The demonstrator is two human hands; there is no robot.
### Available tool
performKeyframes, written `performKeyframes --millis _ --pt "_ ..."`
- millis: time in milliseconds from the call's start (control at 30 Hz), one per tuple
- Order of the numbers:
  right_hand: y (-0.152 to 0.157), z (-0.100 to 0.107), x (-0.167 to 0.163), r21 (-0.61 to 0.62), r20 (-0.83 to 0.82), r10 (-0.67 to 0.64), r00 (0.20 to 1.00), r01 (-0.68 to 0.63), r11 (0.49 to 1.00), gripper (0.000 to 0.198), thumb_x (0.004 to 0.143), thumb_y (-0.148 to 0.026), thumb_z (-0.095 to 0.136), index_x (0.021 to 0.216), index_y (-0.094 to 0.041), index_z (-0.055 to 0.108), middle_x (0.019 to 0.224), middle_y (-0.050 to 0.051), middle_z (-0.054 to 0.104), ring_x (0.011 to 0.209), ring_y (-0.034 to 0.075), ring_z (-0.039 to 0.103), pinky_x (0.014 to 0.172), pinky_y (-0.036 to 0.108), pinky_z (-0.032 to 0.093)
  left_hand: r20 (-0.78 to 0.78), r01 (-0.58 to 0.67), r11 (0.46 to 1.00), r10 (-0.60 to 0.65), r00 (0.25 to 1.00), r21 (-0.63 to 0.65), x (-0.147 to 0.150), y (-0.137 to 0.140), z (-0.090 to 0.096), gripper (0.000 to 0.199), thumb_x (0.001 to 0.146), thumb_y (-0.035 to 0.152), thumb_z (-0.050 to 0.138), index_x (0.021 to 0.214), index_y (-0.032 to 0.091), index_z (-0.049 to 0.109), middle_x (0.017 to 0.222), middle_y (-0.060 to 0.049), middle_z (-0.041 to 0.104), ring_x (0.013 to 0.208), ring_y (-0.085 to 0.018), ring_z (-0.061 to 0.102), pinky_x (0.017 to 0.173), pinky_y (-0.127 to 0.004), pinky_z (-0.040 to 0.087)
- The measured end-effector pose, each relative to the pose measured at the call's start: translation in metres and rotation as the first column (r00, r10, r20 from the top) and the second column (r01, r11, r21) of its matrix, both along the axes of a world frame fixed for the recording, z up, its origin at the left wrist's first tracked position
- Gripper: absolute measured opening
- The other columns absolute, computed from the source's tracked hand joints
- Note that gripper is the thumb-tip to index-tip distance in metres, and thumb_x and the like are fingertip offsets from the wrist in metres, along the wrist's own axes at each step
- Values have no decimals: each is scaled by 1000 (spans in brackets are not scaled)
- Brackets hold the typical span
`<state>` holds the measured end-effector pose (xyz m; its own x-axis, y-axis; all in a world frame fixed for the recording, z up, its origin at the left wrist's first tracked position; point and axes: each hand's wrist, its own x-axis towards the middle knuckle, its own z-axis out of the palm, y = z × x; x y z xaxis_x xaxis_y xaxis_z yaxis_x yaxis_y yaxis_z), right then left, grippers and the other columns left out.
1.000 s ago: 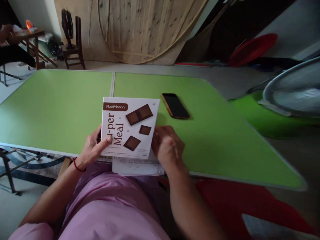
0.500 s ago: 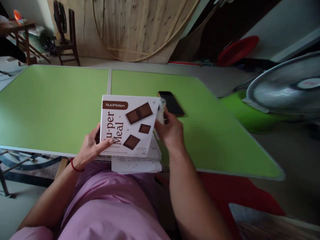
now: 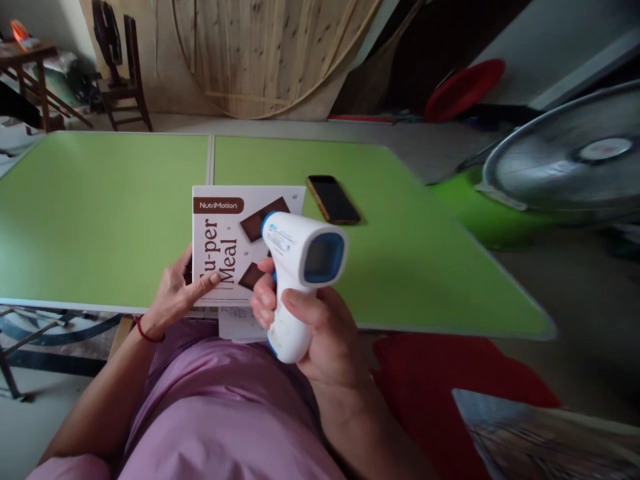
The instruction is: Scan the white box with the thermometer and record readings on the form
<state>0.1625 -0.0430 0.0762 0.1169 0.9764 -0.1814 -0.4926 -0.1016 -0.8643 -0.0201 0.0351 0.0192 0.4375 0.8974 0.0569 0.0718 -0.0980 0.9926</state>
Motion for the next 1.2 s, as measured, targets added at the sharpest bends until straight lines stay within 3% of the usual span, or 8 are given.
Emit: performKeyframes --millis 300,533,1033,1200 --pt "11 -6 -10 -32 -31 -11 999 10 999 40 67 -46 79 95 -22 63 57 -7 54 50 11 45 50 26 34 -12 5 1000 -5 1000 -8 -1 1 3 49 90 58 79 116 18 72 118 -10 79 105 -30 74 89 -40 60" --pt "11 -12 -11 -33 -5 -35 999 35 999 39 68 -47 80 93 -21 64 58 -5 56 51 11 48 49 27 36 -9 -6 1000 6 1000 -15 -2 2 3 52 88 58 80 121 18 71 105 -9 78 107 -31 73 92 -41 59" --pt "11 -10 -13 -54 -40 -44 998 41 998 38 66 -46 81 90 -22 63 57 -6 57 51 10 48 50 25 37 -21 -4 1000 4 1000 -13 -2 1 -1 53 90 58 79 124 19 70 106 -9 77 108 -30 72 93 -40 58" --pt "10 -12 -13 -12 -44 -34 998 33 999 35 71 -46 80 89 -22 62 58 -6 58 52 10 49 52 25 38 0 -3 1000 3 1000 -23 -2 2 -1 55 89 58 80 125 19 69 105 -8 77 107 -30 72 92 -40 58"
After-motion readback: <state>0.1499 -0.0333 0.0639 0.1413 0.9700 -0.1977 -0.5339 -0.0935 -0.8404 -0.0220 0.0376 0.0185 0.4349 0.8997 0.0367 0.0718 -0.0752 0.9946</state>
